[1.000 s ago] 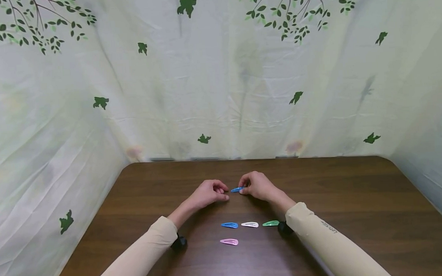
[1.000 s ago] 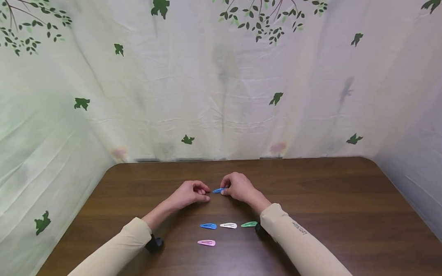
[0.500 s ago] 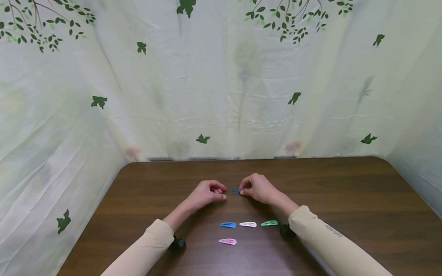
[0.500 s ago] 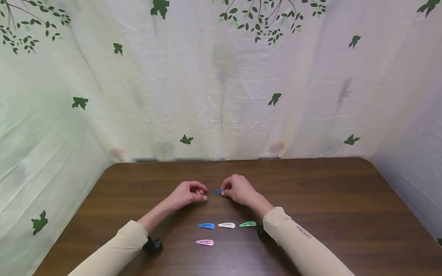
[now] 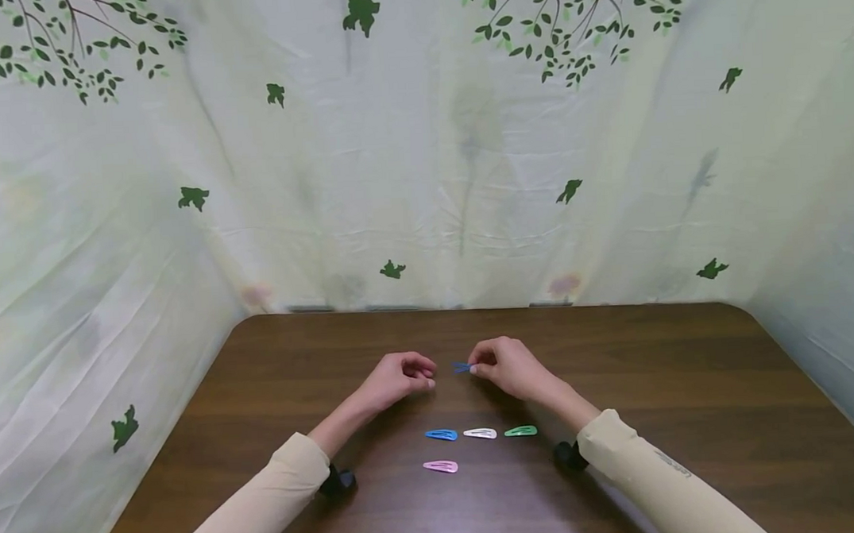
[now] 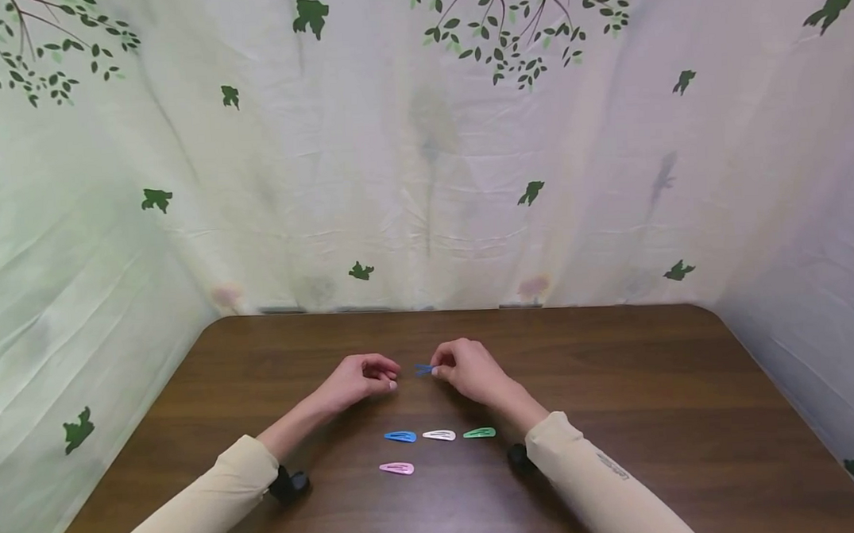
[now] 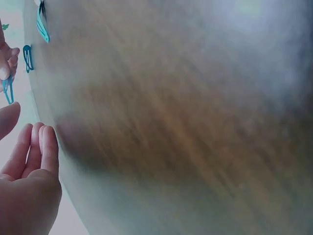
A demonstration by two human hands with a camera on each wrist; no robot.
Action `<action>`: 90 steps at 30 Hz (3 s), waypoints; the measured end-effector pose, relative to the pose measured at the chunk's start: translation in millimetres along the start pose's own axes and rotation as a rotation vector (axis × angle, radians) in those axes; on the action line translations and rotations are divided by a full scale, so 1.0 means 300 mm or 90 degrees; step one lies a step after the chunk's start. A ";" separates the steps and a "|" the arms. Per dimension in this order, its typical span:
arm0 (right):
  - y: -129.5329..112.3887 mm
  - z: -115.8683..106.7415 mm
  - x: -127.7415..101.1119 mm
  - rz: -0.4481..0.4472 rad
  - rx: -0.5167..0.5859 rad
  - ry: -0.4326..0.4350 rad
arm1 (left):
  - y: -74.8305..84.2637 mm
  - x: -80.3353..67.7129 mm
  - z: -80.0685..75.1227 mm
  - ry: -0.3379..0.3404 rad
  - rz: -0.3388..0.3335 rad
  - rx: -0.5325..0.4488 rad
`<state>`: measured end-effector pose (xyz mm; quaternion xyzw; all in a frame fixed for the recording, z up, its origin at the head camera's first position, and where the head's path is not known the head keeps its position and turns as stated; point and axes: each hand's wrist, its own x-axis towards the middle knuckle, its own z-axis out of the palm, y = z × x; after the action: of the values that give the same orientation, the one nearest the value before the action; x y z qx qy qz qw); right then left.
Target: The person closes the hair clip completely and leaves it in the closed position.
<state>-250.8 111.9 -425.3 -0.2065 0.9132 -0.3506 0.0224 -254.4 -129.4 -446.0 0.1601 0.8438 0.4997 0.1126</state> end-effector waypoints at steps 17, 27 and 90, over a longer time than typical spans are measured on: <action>-0.038 -0.036 -0.108 -0.008 0.072 0.114 | 0.075 -0.053 -0.001 0.012 0.028 -0.005; -0.067 -0.038 -0.173 0.023 0.122 0.159 | 0.125 -0.091 0.005 0.047 0.085 0.002; -0.304 -0.061 -0.485 -0.135 0.256 0.226 | 0.359 -0.430 0.086 0.113 0.295 -0.029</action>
<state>-88.2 119.6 -367.3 -0.2275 0.7882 -0.5560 -0.1338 -109.4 -109.6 -359.8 0.3022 0.7797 0.5431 -0.0761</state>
